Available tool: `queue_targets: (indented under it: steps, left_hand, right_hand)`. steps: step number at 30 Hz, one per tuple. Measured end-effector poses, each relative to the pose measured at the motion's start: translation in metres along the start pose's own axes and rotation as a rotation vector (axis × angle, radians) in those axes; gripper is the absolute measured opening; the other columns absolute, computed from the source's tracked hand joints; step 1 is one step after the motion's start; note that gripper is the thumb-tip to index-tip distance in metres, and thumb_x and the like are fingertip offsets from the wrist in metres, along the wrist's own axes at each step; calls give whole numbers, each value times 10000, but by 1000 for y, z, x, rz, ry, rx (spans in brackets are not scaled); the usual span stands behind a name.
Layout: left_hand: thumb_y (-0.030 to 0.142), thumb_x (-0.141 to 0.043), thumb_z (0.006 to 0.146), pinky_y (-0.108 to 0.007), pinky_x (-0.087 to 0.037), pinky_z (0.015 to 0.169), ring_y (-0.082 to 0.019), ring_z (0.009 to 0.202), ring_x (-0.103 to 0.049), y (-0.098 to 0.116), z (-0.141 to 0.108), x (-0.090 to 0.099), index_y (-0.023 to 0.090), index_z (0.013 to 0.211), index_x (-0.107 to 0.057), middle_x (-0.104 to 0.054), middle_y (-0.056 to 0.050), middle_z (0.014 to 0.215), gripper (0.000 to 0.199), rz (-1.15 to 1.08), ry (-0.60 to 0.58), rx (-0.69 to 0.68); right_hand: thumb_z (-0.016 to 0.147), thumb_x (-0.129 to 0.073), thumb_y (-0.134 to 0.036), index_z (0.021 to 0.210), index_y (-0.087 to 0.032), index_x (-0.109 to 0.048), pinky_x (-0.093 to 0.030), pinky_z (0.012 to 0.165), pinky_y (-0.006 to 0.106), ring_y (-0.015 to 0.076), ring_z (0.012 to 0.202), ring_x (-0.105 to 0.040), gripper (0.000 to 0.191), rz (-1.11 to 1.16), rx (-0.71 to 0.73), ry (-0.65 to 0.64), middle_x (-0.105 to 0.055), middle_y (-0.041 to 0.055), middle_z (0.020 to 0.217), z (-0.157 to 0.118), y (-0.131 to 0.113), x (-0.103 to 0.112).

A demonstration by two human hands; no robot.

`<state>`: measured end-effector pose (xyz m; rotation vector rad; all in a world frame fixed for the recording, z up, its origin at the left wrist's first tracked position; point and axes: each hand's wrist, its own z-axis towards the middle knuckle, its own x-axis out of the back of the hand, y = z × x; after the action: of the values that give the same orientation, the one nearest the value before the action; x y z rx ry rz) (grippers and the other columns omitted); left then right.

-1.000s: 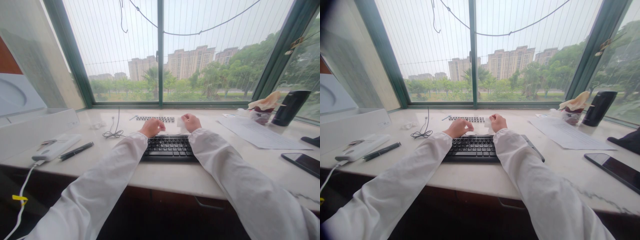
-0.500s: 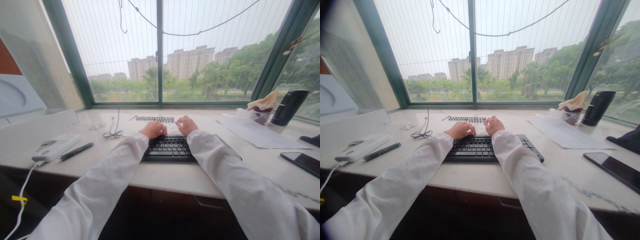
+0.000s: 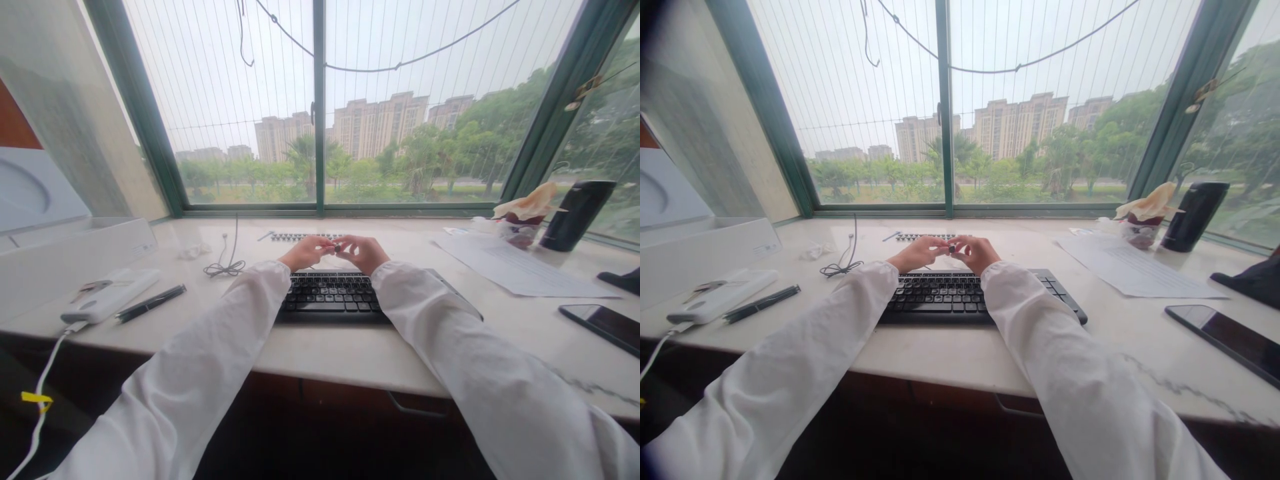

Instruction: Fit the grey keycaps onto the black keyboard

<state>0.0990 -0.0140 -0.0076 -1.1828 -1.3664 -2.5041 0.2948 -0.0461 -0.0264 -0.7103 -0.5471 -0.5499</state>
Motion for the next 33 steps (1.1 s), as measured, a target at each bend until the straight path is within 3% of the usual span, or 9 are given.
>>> queue_targets:
  steps: [3, 7, 10, 13, 16, 21, 27, 33]
  left_hand:
    - [579, -616, 774, -199, -260, 443, -48, 469, -308, 3, -2, 1, 120, 892, -675, -491, 21, 612, 478, -168, -74, 73]
    - [634, -641, 724, -197, -173, 420, -45, 444, -236, 4, -3, 2, 126, 851, -655, -322, 70, 530, 524, -257, -109, 122]
    - [626, -643, 727, -196, -219, 439, -47, 465, -280, 3, -3, 6, 125, 848, -685, -434, 34, 568, 517, -209, -94, 128]
    - [611, -621, 759, -204, -257, 453, -45, 485, -318, 5, -2, 9, 137, 922, -712, -619, -44, 750, 509, -183, -44, 150]
    - [609, -617, 764, -212, -256, 449, -42, 484, -317, 7, -3, 9, 150, 976, -723, -687, -96, 919, 516, -171, 5, 178]
    - [526, -749, 667, -210, -295, 476, -70, 545, -421, 10, -4, 7, 153, 951, -737, -693, -86, 828, 469, -159, 64, 208]
    - [460, -775, 664, -198, -182, 415, -15, 431, -250, 7, -3, 8, 156, 1033, -700, -605, -12, 658, 484, -302, 14, 189]
    - [462, -744, 701, -181, -248, 408, -17, 444, -309, 12, -6, 11, 168, 1064, -712, -650, -37, 726, 468, -240, 39, 72]
  right_hand:
    - [778, -701, -368, 1030, -232, -721, -487, 669, 272, 128, 645, -587, 287, 27, 59, 49, -725, 17, 825, 0, -5, 2]
    - [774, -698, -430, 913, -233, -757, -482, 633, 265, 127, 616, -573, 249, 27, 102, 83, -721, 17, 785, 0, -8, 5]
    - [770, -705, -408, 903, -237, -770, -490, 630, 270, 131, 607, -575, 226, 16, 102, 93, -729, 17, 792, 0, -6, 5]
    - [768, -713, -355, 940, -252, -772, -505, 649, 278, 141, 621, -596, 209, 3, 72, 103, -741, 10, 808, 1, -2, 4]
    - [754, -727, -314, 973, -263, -769, -511, 650, 280, 144, 621, -604, 229, -25, 71, 90, -740, 3, 782, 2, 2, 3]
    - [764, -709, -291, 967, -263, -770, -513, 647, 273, 140, 626, -607, 214, -12, 58, 37, -740, 0, 777, 1, -1, 3]
    - [738, -721, -364, 1007, -223, -753, -518, 695, 287, 160, 700, -646, 305, 139, -80, 51, -745, 24, 807, 2, -2, 2]
    - [692, -760, -392, 1032, -163, -705, -526, 822, 353, 204, 823, -691, 414, 431, -192, 37, -749, 72, 832, 6, 1, 3]
